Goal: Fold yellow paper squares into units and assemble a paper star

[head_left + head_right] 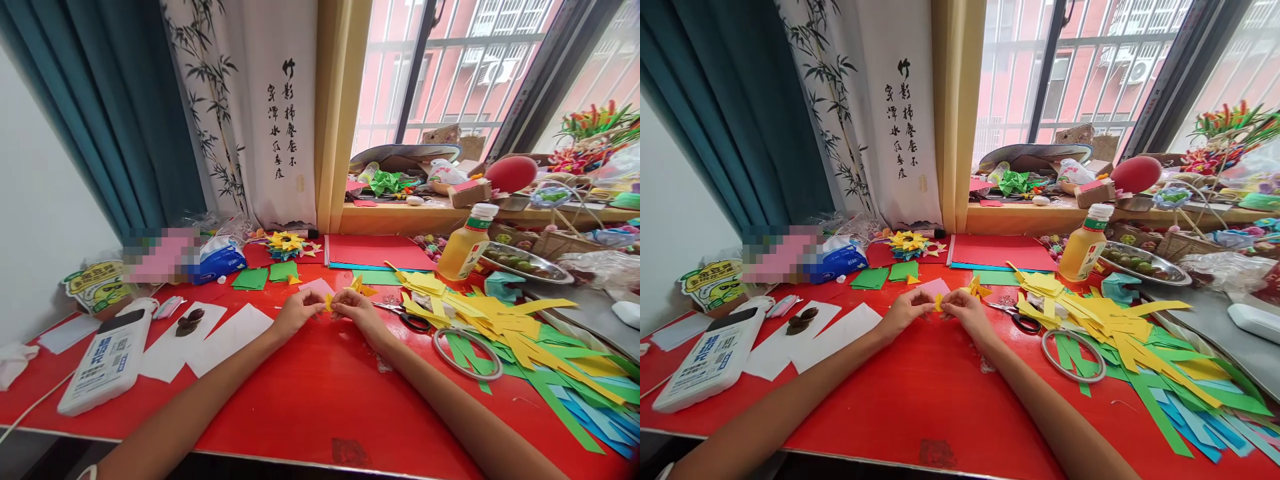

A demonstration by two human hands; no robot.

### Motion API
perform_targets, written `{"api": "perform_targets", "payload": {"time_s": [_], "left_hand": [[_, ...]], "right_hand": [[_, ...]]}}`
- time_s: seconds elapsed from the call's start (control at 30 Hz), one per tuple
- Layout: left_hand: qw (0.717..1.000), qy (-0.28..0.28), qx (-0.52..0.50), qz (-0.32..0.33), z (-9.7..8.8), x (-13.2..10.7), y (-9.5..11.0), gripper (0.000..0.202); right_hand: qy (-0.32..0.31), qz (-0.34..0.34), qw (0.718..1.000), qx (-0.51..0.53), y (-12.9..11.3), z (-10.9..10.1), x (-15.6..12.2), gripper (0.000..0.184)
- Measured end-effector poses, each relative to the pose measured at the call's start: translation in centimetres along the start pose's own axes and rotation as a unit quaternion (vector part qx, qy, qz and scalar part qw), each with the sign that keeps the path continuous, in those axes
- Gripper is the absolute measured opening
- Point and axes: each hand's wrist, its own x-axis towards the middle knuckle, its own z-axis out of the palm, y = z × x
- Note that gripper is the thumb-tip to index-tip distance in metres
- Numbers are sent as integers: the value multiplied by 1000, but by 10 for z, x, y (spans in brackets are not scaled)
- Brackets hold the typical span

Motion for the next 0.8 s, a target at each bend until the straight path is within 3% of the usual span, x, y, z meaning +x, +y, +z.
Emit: {"api": "perform_targets", "payload": {"time_s": [0.43, 0.6, 0.8], "left_hand": [[992, 14, 118, 39, 1, -1, 1, 17], [1000, 7, 23, 11, 3, -3, 2, 35], [1000, -29, -9, -1, 6, -5, 6, 36]], "right_hand": [[-5, -23, 1000, -4, 5, 1, 0, 19], [18, -10, 1000, -21, 6, 2, 1, 30], [-44, 1, 997, -59, 9, 0, 3, 21]]}}
